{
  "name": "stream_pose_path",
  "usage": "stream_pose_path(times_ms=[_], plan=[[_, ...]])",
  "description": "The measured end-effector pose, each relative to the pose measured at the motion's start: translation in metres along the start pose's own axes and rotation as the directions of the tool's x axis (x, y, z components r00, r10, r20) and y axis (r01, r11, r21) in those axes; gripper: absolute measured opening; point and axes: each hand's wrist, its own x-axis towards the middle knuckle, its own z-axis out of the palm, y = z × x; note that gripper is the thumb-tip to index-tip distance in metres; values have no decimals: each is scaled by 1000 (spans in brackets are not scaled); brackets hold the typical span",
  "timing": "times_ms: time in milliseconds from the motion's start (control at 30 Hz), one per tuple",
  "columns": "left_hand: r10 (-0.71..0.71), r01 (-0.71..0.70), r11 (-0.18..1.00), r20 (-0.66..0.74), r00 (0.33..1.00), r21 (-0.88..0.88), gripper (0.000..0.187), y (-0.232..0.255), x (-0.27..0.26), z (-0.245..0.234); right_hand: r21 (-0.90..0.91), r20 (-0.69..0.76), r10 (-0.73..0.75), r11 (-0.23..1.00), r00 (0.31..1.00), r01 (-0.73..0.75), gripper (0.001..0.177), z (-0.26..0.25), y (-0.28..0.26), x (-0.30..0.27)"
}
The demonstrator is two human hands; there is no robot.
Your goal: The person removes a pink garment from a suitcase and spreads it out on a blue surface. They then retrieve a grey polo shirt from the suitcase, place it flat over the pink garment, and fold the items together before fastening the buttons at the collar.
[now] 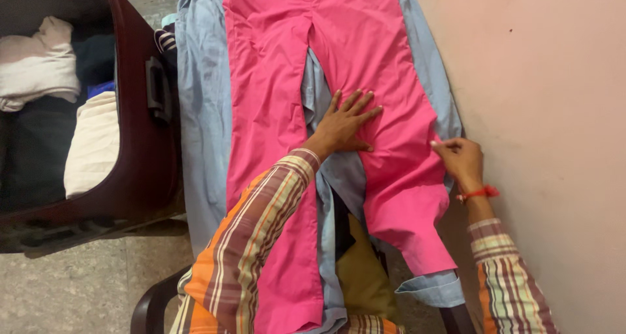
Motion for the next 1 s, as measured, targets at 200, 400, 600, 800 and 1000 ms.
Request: stream_pose_path(times_ms=[200, 400, 600, 800, 1000], plan=[[-10, 10, 1000, 9, 1000, -7, 112, -1, 0, 1, 202, -2, 193, 961, 981, -188, 32, -3, 29, -24], [-57, 57, 998, 50, 997, 9, 111, 6, 0, -8, 353, 126, 218, 902, 968, -249, 36, -5, 36, -34], [142, -36, 925, -257, 956, 377, 88, 34, -17, 36, 296, 294, 197, 911, 935, -285, 35, -12, 28, -53], [48, -44, 999, -158, 986, 32, 109, 48, -53, 25, 249, 187, 229, 930, 955, -272, 46, -4, 42, -53], [28, -29, 994, 11, 1000, 102, 114, 58, -62, 0, 115, 224, 367, 910, 903, -398, 55, -17, 44, -68]])
